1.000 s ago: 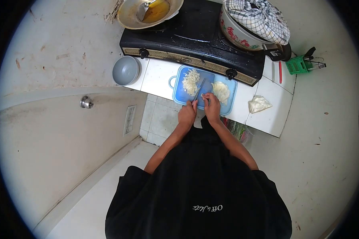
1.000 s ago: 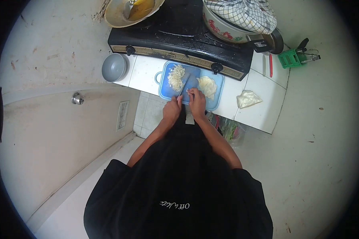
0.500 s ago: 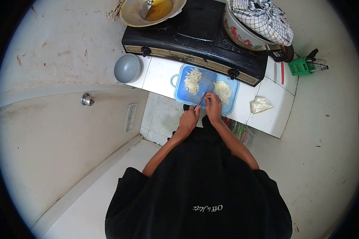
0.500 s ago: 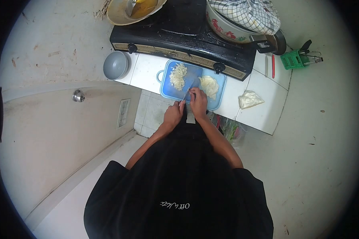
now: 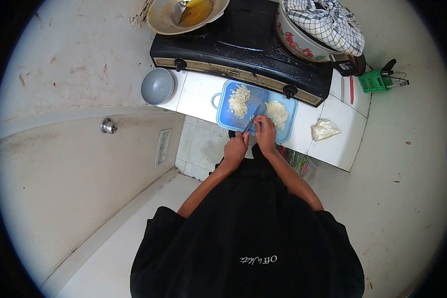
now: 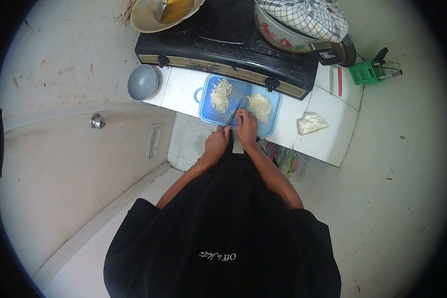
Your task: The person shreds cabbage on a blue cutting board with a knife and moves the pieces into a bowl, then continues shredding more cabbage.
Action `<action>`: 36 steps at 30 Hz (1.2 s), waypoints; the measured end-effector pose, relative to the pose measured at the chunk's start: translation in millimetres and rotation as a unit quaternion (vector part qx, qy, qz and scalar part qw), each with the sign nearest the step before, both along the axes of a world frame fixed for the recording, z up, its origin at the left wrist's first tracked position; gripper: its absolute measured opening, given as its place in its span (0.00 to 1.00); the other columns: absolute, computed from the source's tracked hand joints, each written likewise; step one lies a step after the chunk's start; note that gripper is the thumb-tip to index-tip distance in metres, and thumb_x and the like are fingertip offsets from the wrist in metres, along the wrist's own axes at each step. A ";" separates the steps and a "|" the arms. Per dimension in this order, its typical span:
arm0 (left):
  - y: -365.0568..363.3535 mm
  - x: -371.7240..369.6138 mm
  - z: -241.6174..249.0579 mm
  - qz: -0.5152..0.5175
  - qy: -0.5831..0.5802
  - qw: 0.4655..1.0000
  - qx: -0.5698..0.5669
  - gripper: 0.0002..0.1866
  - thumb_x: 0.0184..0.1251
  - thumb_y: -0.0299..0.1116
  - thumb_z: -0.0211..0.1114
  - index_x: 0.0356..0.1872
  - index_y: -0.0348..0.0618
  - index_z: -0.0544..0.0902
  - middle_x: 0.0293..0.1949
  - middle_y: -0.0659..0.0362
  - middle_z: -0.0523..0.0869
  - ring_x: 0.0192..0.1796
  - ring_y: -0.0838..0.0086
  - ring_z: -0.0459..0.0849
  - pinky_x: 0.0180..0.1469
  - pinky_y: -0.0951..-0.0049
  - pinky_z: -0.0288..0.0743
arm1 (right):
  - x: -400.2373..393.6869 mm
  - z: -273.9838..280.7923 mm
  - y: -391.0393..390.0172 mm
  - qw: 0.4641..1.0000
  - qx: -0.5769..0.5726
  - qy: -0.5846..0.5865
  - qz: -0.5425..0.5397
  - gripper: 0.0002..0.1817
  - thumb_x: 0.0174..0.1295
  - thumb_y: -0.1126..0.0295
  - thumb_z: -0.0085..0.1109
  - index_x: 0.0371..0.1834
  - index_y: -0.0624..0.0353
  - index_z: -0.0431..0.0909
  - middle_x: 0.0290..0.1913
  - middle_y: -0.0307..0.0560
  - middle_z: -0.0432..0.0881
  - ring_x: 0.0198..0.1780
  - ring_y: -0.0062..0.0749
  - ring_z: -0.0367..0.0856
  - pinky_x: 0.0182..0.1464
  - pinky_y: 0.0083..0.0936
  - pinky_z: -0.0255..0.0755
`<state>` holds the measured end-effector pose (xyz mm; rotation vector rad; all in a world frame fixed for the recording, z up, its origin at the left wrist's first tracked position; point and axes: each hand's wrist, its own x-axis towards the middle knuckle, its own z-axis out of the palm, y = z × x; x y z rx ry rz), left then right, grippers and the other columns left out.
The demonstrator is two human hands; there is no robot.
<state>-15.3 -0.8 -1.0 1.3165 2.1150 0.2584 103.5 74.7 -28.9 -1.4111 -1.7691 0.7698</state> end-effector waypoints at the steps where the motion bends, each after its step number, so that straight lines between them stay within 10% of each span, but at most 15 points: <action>1: 4.4 0.4 -1.7 -0.010 0.016 1.000 0.009 0.27 0.83 0.54 0.50 0.40 0.35 0.80 0.29 0.35 0.87 0.33 0.37 0.88 0.34 0.40 0.81 | 1.4 0.4 0.1 1.000 -0.003 0.002 0.002 0.08 0.64 0.81 0.64 0.45 0.64 0.79 0.38 0.52 0.88 0.44 0.47 0.88 0.48 0.38 0.79; 36: 1.8 8.2 12.3 0.003 -0.014 1.000 0.011 0.29 0.84 0.55 0.50 0.40 0.33 0.81 0.30 0.33 0.87 0.35 0.34 0.88 0.36 0.38 0.81 | 3.8 -8.6 -1.4 0.999 -0.038 0.039 0.002 0.10 0.64 0.81 0.62 0.47 0.62 0.77 0.39 0.51 0.87 0.45 0.50 0.86 0.49 0.43 0.78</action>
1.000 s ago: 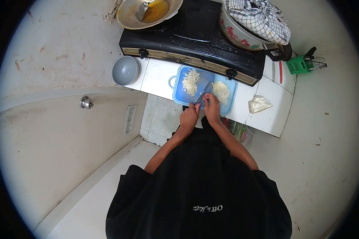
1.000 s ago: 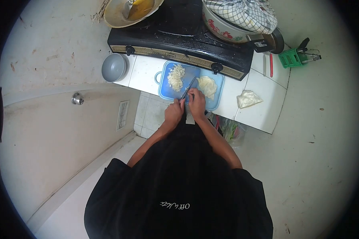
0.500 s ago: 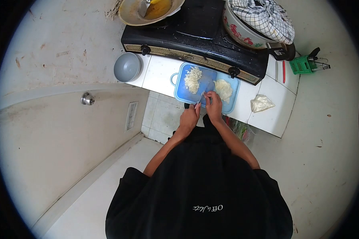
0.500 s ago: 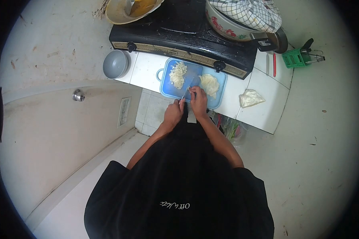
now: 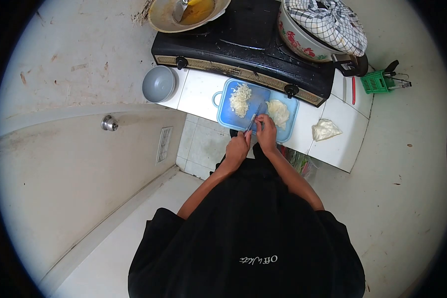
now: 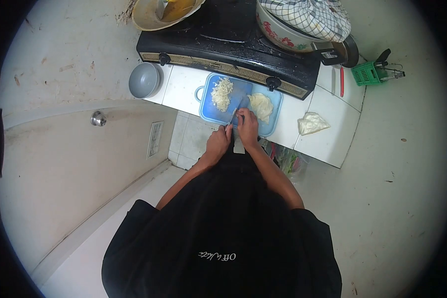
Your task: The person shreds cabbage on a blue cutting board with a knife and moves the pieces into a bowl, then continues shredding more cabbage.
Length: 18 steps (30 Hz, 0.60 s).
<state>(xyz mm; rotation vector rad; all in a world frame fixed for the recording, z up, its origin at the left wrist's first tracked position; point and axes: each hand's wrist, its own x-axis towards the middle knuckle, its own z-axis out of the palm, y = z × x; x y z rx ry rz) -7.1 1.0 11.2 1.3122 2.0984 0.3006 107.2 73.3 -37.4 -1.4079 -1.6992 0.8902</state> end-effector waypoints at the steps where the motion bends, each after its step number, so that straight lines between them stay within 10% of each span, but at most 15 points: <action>1: 1.4 1.0 -2.5 -0.002 0.015 1.000 -0.007 0.29 0.83 0.55 0.50 0.40 0.34 0.81 0.29 0.34 0.87 0.34 0.35 0.88 0.37 0.38 0.81 | 0.0 0.4 0.1 1.000 -0.004 0.001 0.002 0.10 0.64 0.81 0.62 0.47 0.62 0.77 0.39 0.51 0.87 0.45 0.50 0.86 0.49 0.42 0.77; 18: 8.8 -12.9 -6.3 0.021 -0.003 1.000 0.001 0.28 0.84 0.54 0.50 0.42 0.33 0.81 0.31 0.32 0.87 0.36 0.31 0.86 0.38 0.36 0.80 | 1.9 8.5 -4.0 0.996 0.079 -0.038 0.023 0.08 0.67 0.78 0.64 0.47 0.61 0.78 0.43 0.49 0.90 0.46 0.50 0.87 0.50 0.42 0.78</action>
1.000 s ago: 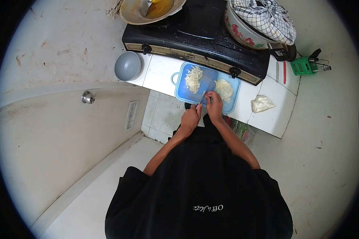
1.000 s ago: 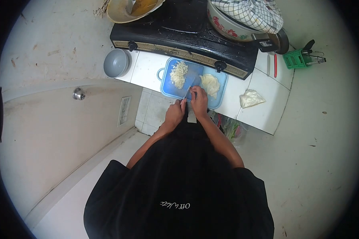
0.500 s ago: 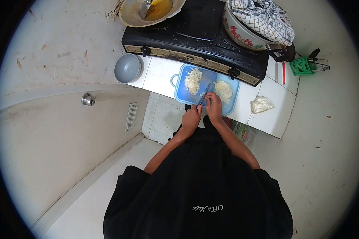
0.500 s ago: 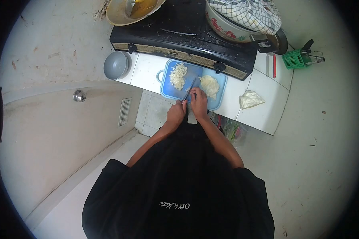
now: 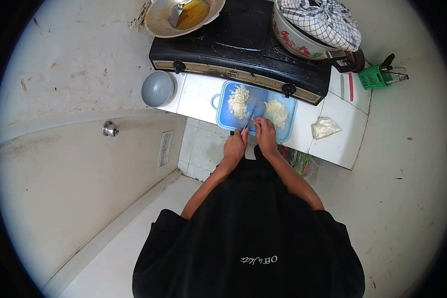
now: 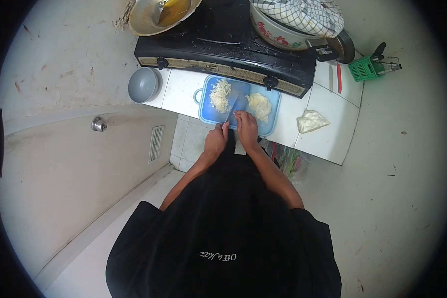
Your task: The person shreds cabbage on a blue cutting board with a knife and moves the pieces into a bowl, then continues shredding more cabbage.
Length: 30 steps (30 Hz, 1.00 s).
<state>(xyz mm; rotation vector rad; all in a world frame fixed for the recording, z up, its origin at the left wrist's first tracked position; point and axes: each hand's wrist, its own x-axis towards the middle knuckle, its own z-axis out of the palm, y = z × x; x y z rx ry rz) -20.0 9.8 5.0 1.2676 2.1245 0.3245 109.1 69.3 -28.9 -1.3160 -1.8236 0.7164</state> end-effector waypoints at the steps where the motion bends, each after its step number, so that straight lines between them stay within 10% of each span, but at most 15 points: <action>1: -3.5 -0.6 1.7 -0.007 -0.008 1.000 0.007 0.28 0.84 0.54 0.50 0.42 0.33 0.81 0.31 0.32 0.87 0.36 0.31 0.86 0.37 0.37 0.80 | 0.2 -0.6 -0.9 1.000 0.011 -0.011 -0.002 0.08 0.67 0.78 0.64 0.47 0.61 0.78 0.43 0.50 0.89 0.47 0.50 0.87 0.50 0.42 0.79; 30: -10.9 1.0 4.7 -0.026 -0.011 1.000 0.004 0.30 0.83 0.56 0.50 0.40 0.33 0.82 0.29 0.33 0.87 0.36 0.35 0.88 0.38 0.39 0.81 | 5.4 -8.2 -4.0 1.000 0.001 -0.030 0.004 0.09 0.66 0.78 0.67 0.47 0.64 0.78 0.43 0.49 0.91 0.47 0.46 0.88 0.51 0.38 0.80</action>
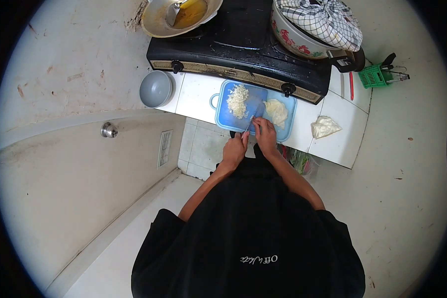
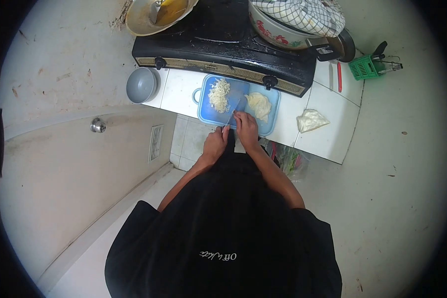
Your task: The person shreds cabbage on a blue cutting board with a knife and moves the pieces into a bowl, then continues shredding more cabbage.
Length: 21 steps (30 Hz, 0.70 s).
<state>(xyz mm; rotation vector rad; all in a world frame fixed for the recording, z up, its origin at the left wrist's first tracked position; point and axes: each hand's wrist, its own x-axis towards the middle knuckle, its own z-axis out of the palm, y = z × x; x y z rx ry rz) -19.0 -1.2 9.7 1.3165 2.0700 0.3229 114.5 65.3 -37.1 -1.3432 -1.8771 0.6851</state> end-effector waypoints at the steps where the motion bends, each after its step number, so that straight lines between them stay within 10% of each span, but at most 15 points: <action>1: 0.7 0.4 2.6 -0.003 0.003 1.000 -0.005 0.30 0.83 0.56 0.50 0.40 0.33 0.82 0.29 0.33 0.87 0.36 0.35 0.88 0.38 0.39 0.81 | -0.2 0.5 0.4 1.000 0.003 0.000 0.001 0.09 0.66 0.78 0.67 0.47 0.64 0.79 0.43 0.49 0.91 0.47 0.46 0.89 0.51 0.38 0.80; 21: 15.3 2.6 -13.2 -0.016 0.072 0.997 0.009 0.25 0.82 0.54 0.53 0.39 0.38 0.79 0.28 0.36 0.87 0.32 0.37 0.88 0.33 0.40 0.81 | -2.4 5.4 1.0 0.999 0.034 -0.031 -0.011 0.08 0.64 0.76 0.70 0.43 0.60 0.82 0.42 0.42 0.89 0.48 0.39 0.86 0.51 0.37 0.76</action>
